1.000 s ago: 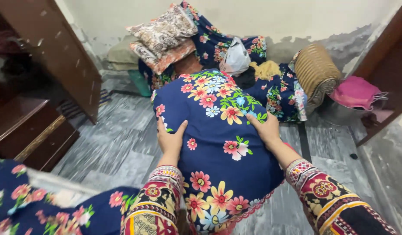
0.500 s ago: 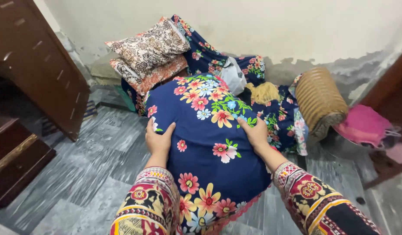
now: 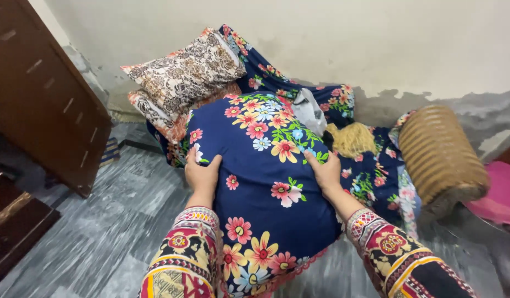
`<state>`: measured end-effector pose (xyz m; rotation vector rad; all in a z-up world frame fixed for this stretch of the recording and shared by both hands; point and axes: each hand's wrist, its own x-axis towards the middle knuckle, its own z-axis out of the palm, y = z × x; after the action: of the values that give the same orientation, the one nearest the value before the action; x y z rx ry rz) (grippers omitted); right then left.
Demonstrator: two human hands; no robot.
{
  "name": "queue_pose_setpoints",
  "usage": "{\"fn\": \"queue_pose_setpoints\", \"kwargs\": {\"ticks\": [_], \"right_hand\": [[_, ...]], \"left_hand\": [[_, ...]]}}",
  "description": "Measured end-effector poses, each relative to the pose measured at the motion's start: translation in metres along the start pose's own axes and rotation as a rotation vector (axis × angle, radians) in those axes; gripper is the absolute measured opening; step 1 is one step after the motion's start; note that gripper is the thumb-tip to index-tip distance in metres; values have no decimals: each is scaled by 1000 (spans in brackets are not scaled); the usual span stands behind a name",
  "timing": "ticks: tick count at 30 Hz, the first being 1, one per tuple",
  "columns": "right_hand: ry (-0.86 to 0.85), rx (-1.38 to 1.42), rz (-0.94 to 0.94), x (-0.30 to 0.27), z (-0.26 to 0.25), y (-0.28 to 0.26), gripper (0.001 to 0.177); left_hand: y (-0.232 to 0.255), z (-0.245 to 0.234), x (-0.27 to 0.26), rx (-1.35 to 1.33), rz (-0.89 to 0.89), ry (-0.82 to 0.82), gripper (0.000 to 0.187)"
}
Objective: Straightening a floral bedsheet and arranging pillows on a bed
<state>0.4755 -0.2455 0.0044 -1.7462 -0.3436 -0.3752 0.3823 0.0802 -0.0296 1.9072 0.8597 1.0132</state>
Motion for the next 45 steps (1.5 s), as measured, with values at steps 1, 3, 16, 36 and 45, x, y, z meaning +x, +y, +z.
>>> {"fn": "queue_pose_setpoints", "kwargs": {"ticks": [1, 3, 16, 36, 45], "right_hand": [[0, 7, 0, 8, 9, 10, 32], [21, 13, -28, 29, 25, 29, 32], [44, -67, -21, 170, 96, 124, 35], [2, -61, -23, 323, 200, 280, 36], [15, -134, 64, 360, 254, 318, 40]], "left_hand": [[-3, 10, 13, 4, 5, 4, 87], [-5, 34, 40, -12, 46, -2, 88], [2, 146, 140, 37, -2, -37, 86], [-52, 295, 252, 112, 111, 28, 80], [-53, 343, 319, 159, 55, -66, 79]]}}
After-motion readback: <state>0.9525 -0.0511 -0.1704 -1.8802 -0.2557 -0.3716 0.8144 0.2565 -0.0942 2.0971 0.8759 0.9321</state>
